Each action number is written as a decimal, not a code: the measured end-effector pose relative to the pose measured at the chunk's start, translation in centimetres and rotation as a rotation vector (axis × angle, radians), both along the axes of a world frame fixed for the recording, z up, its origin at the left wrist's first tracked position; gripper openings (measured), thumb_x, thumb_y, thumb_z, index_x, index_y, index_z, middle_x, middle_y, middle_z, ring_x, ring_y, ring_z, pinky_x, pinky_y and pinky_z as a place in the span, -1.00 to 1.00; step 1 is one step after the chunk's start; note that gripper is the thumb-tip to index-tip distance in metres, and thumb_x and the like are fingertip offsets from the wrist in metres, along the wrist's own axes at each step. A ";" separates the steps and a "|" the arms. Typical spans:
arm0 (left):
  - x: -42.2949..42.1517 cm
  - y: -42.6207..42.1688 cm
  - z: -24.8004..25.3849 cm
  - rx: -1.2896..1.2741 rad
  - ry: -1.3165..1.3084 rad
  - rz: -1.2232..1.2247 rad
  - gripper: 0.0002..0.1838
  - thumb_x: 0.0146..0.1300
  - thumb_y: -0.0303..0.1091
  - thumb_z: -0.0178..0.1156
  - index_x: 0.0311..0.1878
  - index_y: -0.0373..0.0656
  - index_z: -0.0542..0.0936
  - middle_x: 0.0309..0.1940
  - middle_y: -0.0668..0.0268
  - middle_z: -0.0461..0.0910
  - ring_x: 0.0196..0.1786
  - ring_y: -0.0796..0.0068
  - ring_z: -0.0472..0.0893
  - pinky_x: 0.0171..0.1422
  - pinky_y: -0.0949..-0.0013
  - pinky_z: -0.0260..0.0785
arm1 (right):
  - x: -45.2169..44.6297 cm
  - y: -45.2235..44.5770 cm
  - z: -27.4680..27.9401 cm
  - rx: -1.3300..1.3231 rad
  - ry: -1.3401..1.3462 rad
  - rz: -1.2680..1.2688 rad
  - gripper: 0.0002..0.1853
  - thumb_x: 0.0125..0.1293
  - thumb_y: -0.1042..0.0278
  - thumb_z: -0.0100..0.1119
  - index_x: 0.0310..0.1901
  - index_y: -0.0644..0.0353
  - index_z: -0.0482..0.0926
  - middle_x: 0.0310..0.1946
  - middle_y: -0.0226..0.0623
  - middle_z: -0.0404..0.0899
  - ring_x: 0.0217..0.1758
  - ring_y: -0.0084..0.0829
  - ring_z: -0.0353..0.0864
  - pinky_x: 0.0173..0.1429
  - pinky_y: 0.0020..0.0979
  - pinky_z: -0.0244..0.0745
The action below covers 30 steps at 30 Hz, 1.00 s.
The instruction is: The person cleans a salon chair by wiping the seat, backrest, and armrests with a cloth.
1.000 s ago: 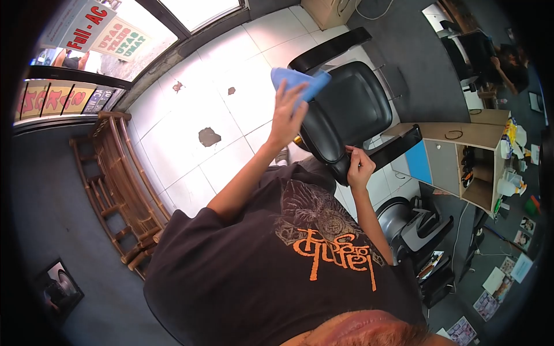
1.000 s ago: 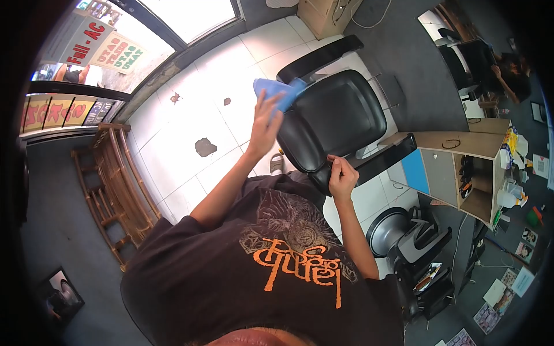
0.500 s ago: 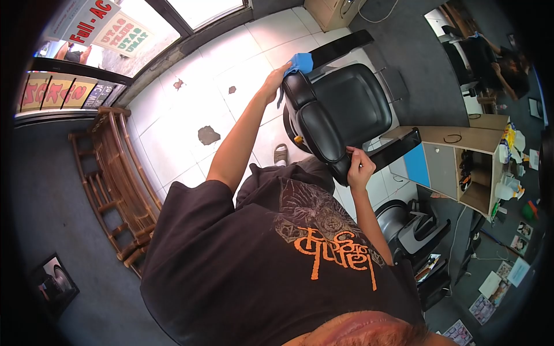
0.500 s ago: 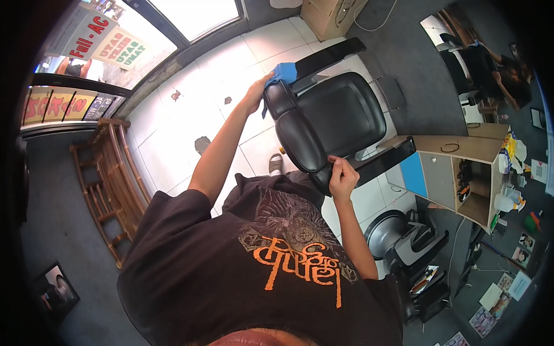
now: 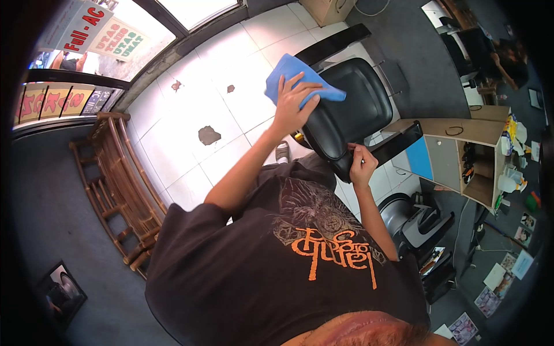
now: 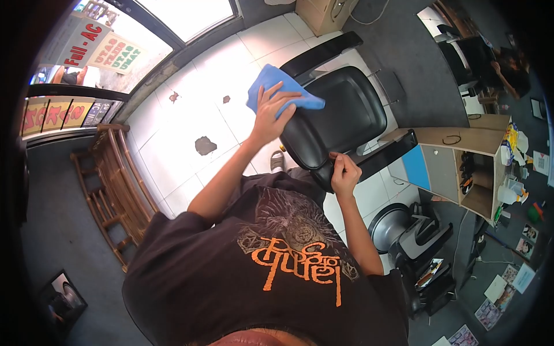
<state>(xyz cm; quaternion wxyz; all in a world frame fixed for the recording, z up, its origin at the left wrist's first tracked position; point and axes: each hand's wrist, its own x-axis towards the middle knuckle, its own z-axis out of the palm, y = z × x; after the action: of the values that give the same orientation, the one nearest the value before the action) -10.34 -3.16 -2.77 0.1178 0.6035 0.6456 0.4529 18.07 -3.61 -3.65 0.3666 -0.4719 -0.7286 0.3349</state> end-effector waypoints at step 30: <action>3.6 -2.7 3.4 0.045 0.198 -0.209 -0.73 0.42 -0.17 0.26 0.02 -0.08 0.79 0.10 0.30 0.72 0.39 0.07 0.53 0.63 -0.16 0.12 | 0.2 -0.1 -0.7 -0.059 -0.039 -0.022 -0.70 0.58 0.37 0.06 -0.17 0.36 0.76 -0.32 -0.08 0.79 -0.28 -0.27 0.80 -0.14 -0.34 0.60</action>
<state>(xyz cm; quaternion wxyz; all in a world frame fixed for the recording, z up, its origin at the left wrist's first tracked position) -6.71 -5.81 0.62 0.0867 0.7118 0.5774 0.3905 18.24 -3.73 -4.31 0.3418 -0.4968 -0.7202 0.3430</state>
